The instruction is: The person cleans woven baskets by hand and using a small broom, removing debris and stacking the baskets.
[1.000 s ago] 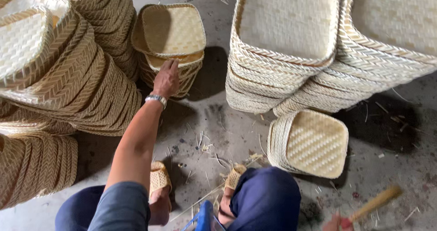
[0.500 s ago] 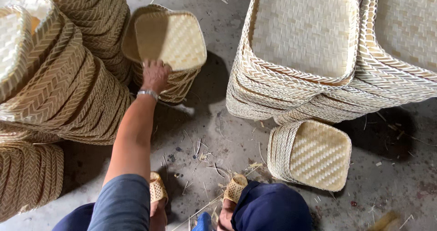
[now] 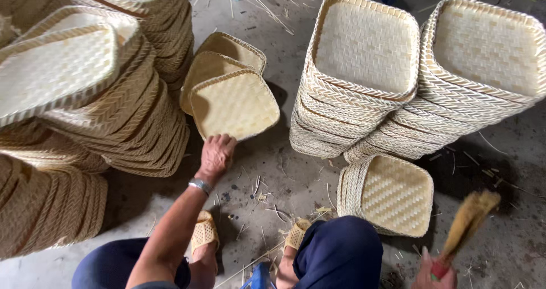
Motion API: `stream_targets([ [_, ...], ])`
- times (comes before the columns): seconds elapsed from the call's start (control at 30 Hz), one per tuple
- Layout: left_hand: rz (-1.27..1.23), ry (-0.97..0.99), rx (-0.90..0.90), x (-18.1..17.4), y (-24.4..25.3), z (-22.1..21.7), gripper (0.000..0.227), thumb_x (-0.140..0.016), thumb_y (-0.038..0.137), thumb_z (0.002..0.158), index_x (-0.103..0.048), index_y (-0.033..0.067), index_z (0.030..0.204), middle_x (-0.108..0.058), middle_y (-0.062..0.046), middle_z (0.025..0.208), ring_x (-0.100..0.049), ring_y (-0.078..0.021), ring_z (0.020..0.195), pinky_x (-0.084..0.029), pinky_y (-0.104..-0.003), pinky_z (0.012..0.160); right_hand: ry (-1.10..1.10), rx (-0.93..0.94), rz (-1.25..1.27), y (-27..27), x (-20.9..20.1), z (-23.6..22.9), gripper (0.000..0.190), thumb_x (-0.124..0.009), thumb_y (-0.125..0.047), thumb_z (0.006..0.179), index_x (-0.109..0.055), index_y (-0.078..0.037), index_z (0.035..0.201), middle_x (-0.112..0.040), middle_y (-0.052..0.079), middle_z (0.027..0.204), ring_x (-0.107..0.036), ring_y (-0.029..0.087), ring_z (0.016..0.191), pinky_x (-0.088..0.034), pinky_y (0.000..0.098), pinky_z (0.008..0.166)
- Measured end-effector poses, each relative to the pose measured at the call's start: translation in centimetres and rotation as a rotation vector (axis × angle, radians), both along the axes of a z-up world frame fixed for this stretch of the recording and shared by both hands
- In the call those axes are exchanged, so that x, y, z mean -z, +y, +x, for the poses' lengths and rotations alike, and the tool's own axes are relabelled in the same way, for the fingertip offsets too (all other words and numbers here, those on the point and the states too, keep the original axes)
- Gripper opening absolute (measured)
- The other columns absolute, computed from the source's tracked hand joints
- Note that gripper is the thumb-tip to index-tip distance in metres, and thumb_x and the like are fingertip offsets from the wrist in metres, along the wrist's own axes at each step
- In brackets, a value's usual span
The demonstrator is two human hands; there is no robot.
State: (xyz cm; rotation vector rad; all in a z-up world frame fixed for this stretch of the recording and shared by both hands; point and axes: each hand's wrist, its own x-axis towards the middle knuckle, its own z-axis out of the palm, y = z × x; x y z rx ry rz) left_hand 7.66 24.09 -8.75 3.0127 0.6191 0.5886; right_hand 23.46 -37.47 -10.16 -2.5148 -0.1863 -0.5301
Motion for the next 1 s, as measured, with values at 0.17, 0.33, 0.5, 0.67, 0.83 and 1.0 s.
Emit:
stream_targets([
  [0.17,-0.109,-0.063,0.018,-2.5,-9.7,-4.7,0.018,-0.055,-0.001,0.089,-0.065,0.0079,0.100,-0.060,-0.008,0.088,-0.059,-0.0240,0.083,-0.050,-0.042,0.081,-0.138,-0.265,0.143,5.4,-6.9,0.9,0.030,-0.083,-0.025,0.101,-0.066,-0.001,0.097,-0.069,0.012,0.080,-0.065,0.020,0.061,-0.050,0.0321,0.056],
  [0.33,-0.089,-0.153,0.177,-5.6,-19.6,-10.4,0.042,-0.056,0.001,0.078,-0.067,0.0012,0.118,-0.059,-0.010,0.092,-0.059,-0.0257,0.086,-0.050,-0.044,0.086,0.337,-0.376,0.316,15.5,-13.5,-4.5,0.034,-0.078,-0.034,0.095,-0.070,-0.001,0.102,-0.075,0.012,0.083,-0.069,0.019,0.074,-0.055,0.0330,0.068],
  [0.5,-0.108,-0.216,0.567,-8.6,-23.5,-14.9,0.039,-0.061,0.016,0.081,-0.066,0.0018,0.116,-0.063,-0.009,0.104,-0.060,-0.0281,0.099,-0.047,-0.046,0.096,0.485,-0.308,0.022,18.3,-15.8,-7.0,0.032,-0.080,-0.035,0.093,-0.076,-0.006,0.107,-0.070,0.016,0.082,-0.059,0.019,0.070,-0.048,0.0394,0.062],
  [0.67,-0.175,-0.037,0.476,-9.0,-24.1,-15.9,0.042,-0.058,0.021,0.093,-0.062,0.0094,0.133,-0.063,-0.010,0.123,-0.057,-0.0272,0.116,-0.041,-0.050,0.108,0.383,-0.535,0.571,17.7,-10.7,-7.7,0.025,-0.078,-0.018,0.087,-0.068,0.002,0.099,-0.068,0.004,0.076,-0.055,0.006,0.068,-0.049,0.0278,0.062],
  [0.83,-0.258,-0.356,0.142,-7.7,-21.5,-15.9,0.050,-0.045,0.031,0.102,-0.050,0.0122,0.149,-0.054,-0.017,0.143,-0.050,-0.0314,0.132,-0.036,-0.052,0.115,0.433,-0.470,0.446,15.7,-10.1,-7.4,0.024,-0.078,-0.016,0.089,-0.068,0.004,0.097,-0.059,0.005,0.065,-0.046,0.007,0.060,-0.042,0.0301,0.053],
  [1.0,-1.922,-0.595,-0.254,-4.5,-19.0,-15.6,0.066,-0.034,0.053,0.103,-0.042,0.0082,0.151,-0.056,-0.015,0.142,-0.055,-0.0301,0.131,-0.045,-0.047,0.107,0.432,-0.532,0.444,15.6,-9.5,-8.1,0.024,-0.079,-0.017,0.087,-0.068,0.003,0.096,-0.061,0.003,0.066,-0.046,0.005,0.061,-0.043,0.0288,0.053],
])
